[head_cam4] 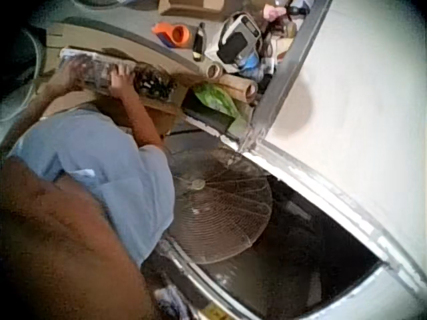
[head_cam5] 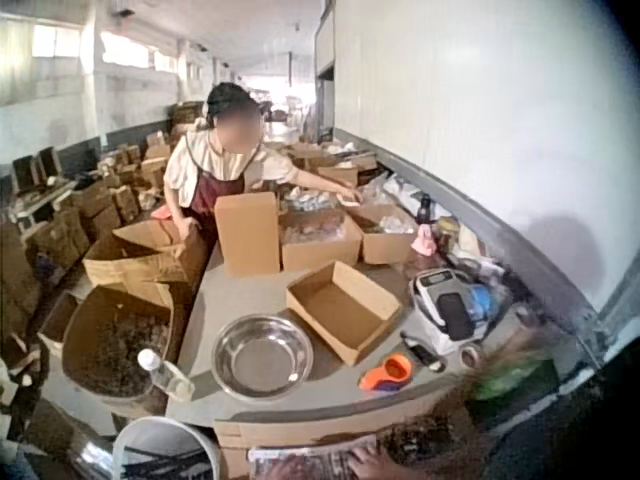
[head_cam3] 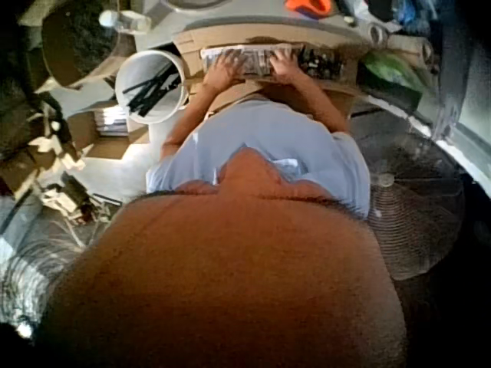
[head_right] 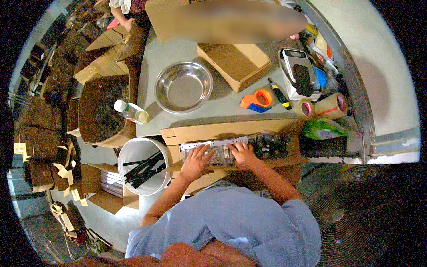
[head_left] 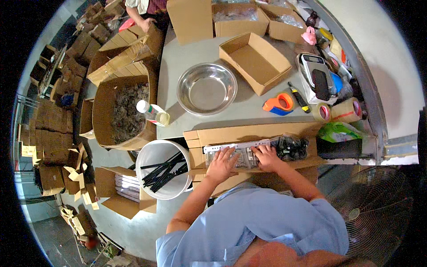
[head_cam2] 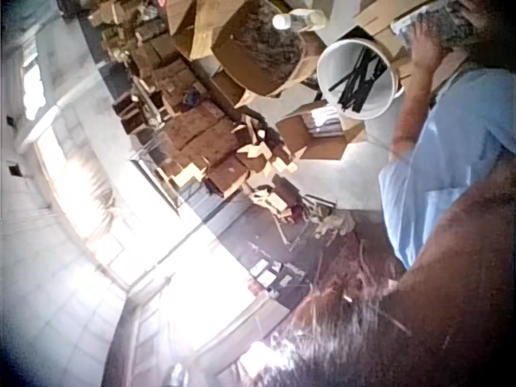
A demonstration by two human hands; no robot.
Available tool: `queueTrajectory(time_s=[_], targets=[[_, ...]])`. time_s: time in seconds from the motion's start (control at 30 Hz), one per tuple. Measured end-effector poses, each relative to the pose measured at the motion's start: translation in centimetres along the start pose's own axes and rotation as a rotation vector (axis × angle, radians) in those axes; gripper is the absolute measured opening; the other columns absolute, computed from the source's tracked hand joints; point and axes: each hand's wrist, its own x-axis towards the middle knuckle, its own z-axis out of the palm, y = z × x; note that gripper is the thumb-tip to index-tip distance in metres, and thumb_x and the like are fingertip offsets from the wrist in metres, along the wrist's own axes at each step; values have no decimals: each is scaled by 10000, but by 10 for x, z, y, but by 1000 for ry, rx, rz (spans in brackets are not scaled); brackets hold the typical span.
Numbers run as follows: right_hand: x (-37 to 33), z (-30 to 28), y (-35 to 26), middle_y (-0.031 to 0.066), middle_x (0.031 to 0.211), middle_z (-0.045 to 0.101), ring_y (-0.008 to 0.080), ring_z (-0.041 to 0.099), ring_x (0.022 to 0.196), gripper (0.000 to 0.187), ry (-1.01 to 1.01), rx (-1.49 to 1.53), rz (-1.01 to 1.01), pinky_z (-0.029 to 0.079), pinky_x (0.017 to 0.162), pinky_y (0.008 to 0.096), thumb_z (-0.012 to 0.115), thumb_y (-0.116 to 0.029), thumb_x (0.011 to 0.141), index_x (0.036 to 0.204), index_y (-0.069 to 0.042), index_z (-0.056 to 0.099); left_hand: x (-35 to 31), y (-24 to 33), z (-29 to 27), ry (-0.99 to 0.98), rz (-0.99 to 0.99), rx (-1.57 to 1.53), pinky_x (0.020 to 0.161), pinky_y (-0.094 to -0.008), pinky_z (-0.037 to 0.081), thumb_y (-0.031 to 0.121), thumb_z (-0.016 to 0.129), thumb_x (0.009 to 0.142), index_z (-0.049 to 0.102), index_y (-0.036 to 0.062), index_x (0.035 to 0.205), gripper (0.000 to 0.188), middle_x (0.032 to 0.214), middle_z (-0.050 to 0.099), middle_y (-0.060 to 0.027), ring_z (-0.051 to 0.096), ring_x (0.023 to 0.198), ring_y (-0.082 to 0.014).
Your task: The person places metal drawer slides into a long cardboard box, adds a small bag of hardware from a metal bowl, and then uses a tape dispenser to seal the box.
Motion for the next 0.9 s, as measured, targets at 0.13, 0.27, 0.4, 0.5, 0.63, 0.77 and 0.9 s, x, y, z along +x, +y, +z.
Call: queueTrajectory(time_s=[0.13, 0.27, 0.4, 0.5, 0.63, 0.77, 0.9], targets=[[9, -21, 22, 108, 1260, 378, 323, 358, 1164, 596, -29, 122, 58, 305, 934, 512, 626, -291, 715, 1269, -130, 474, -2, 13, 6, -30, 11, 132, 1067, -511, 213, 424, 697, 686, 310, 192, 1380, 828, 1407, 304, -88, 269, 1309, -290], [26, -47, 53, 127, 1420, 255, 363, 241, 1296, 722, 224, -132, 299, 205, 1001, 603, 633, -415, 756, 1365, -171, 331, 24, 60, 22, -50, 351, 228, 1042, -508, 269, 347, 660, 725, 387, 141, 1322, 689, 1393, 341, -104, 264, 1314, -302], [14, -45, 56, 103, 1484, 160, 370, 173, 1338, 798, -2, -125, 390, 90, 1014, 661, 517, -594, 775, 1409, -194, 244, 37, 48, 93, -92, 362, 126, 1027, -430, 326, 313, 590, 778, 465, 46, 1230, 540, 1365, 348, -163, 287, 1289, -335], [-10, -52, 40, 105, 1481, 173, 339, 170, 1347, 924, -11, -117, 369, 86, 1015, 660, 492, -700, 722, 1419, -161, 214, 40, 50, 85, -123, 384, 94, 1003, -417, 358, 348, 605, 770, 488, 44, 1194, 534, 1337, 380, -171, 330, 1259, -337], [-54, -54, 23, 107, 1476, 182, 344, 196, 1336, 962, -122, -181, 281, 109, 1022, 641, 477, -741, 697, 1414, -151, 222, 40, 68, 35, -463, 10, -130, 951, -413, 395, 439, 652, 719, 490, 64, 1188, 622, 1288, 439, -167, 406, 1198, -334], [-76, -47, 32, 128, 1443, 243, 350, 252, 1303, 975, -126, -116, 159, 179, 994, 633, 569, -682, 695, 1414, -126, 216, 40, 76, 10, 147, 47, 324, 963, -423, 334, 527, 682, 652, 371, 133, 1329, 843, 1350, 405, -105, 406, 1212, -292], [-59, -30, 37, 62, 1224, 551, 284, 506, 1087, 680, 220, -149, 103, 339, 902, 522, 549, -621, 735, 1222, -148, 535, 64, 49, 14, 69, -53, 228, 967, -427, 333, 542, 651, 678, 401, 175, 1321, 781, 1370, 396, -63, 417, 1218, -215]])
